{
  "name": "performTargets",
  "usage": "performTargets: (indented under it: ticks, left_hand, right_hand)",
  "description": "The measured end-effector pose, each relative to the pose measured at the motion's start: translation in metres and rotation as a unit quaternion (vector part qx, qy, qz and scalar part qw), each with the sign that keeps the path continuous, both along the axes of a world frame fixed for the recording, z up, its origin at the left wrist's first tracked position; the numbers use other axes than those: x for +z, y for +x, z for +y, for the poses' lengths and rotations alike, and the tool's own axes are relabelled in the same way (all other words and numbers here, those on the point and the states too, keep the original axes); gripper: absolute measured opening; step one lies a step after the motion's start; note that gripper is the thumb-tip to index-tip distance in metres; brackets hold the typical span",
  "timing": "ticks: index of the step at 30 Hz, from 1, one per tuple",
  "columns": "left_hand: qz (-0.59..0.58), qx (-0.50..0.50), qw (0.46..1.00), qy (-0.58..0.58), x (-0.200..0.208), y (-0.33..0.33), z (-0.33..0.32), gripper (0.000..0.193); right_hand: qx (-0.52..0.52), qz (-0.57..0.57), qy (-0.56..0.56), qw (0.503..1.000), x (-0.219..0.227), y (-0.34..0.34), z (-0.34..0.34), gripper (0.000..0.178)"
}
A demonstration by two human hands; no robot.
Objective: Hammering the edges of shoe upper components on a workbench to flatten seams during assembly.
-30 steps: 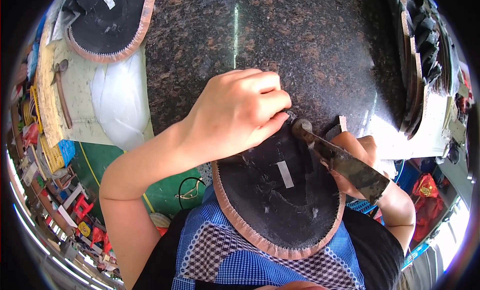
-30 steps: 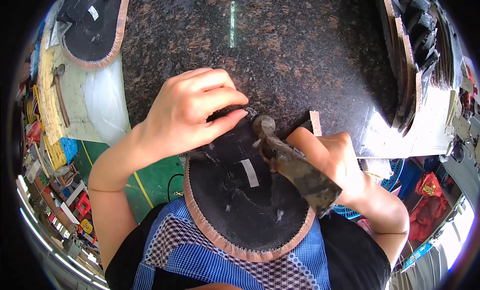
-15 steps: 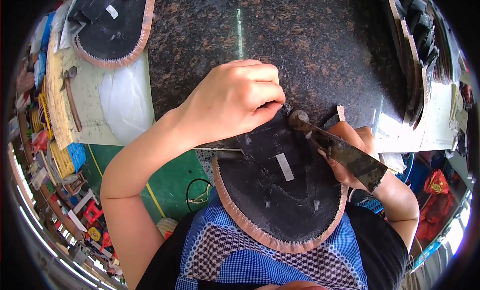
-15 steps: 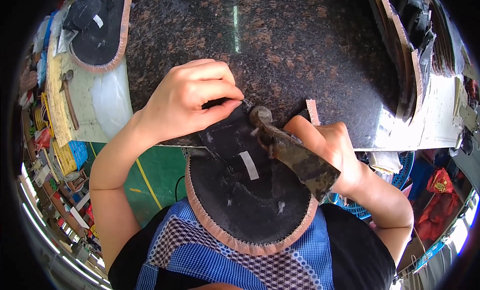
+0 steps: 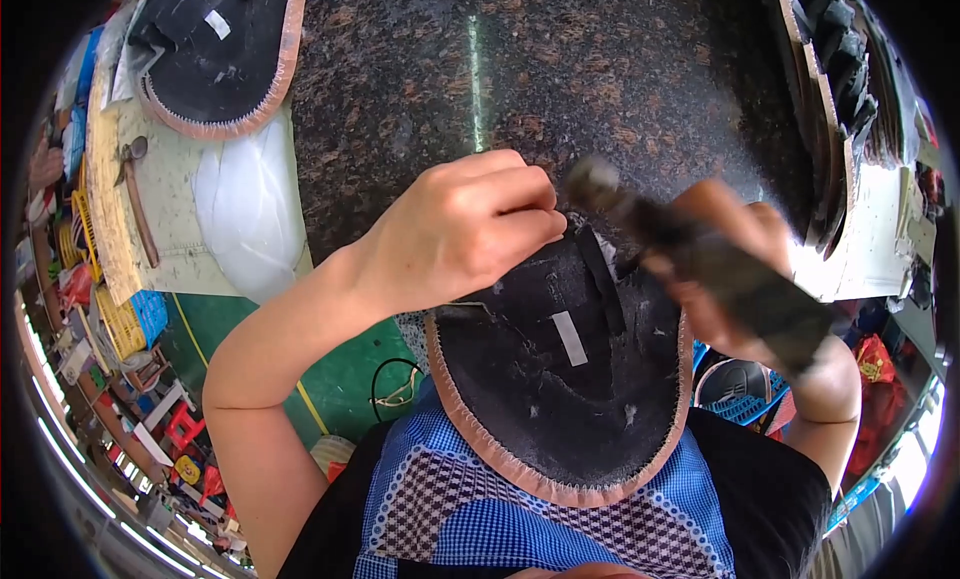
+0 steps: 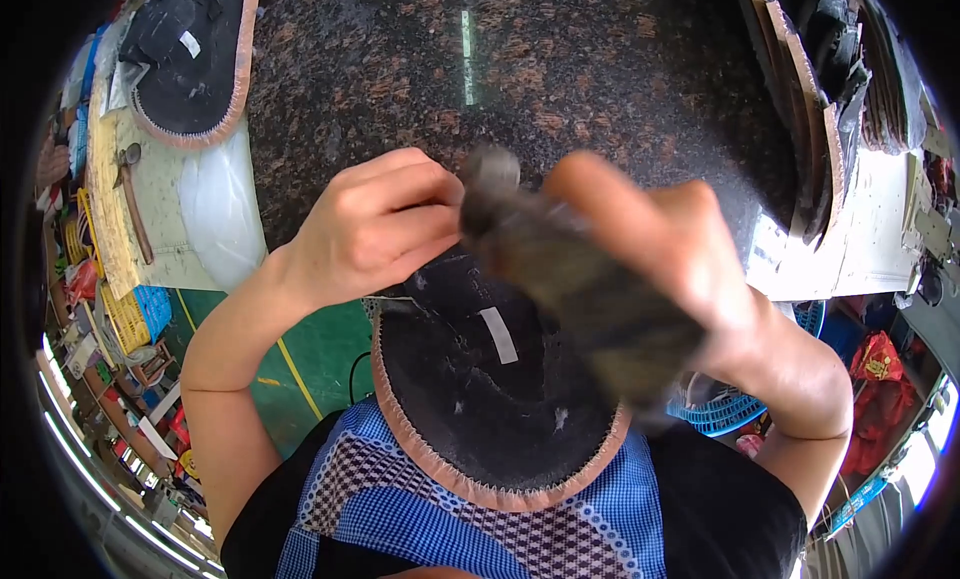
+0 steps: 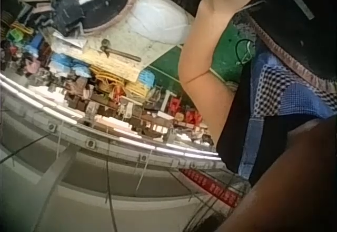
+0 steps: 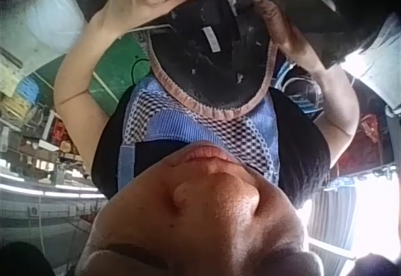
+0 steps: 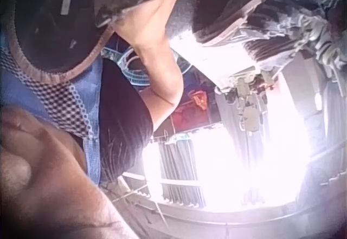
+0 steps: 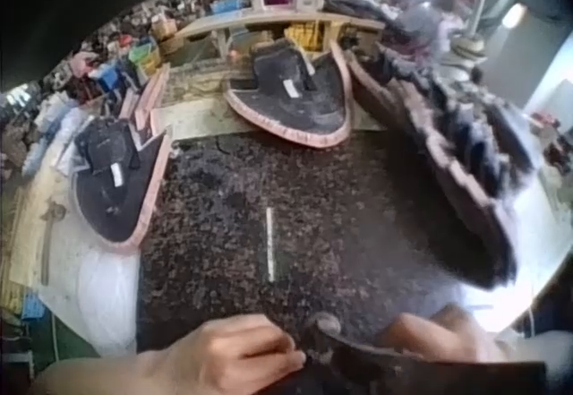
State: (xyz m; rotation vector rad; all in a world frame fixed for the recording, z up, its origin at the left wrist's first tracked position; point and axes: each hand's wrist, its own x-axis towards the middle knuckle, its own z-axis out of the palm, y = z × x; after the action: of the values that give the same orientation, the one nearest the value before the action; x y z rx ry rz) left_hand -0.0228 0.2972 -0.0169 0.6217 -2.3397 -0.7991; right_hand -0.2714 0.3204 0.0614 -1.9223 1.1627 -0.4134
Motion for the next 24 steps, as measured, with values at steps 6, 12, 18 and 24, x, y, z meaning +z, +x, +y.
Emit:
performTargets:
  ticks: [6, 12, 18, 24]
  left_hand:
    - [-0.006, 0.033, 0.997, -0.068, 0.001, -0.003, 0.006, 0.019]
    - [0.007, 0.063, 0.998, 0.014, -0.002, 0.006, 0.004, 0.028]
    - [-0.003, 0.084, 0.996, 0.027, -0.001, 0.0, 0.017, 0.023]
    - [-0.058, 0.075, 0.99, -0.107, 0.009, -0.004, 0.03, 0.019]
  right_hand:
    - [0.089, 0.042, -0.026, 0.995, -0.017, -0.009, -0.002, 0.032]
    - [0.12, 0.032, -0.028, 0.992, -0.027, -0.013, 0.001, 0.027]
    - [0.027, -0.06, -0.062, 0.996, -0.028, -0.01, -0.003, 0.011]
    - [0.13, 0.052, -0.061, 0.988, -0.014, -0.002, -0.007, 0.024]
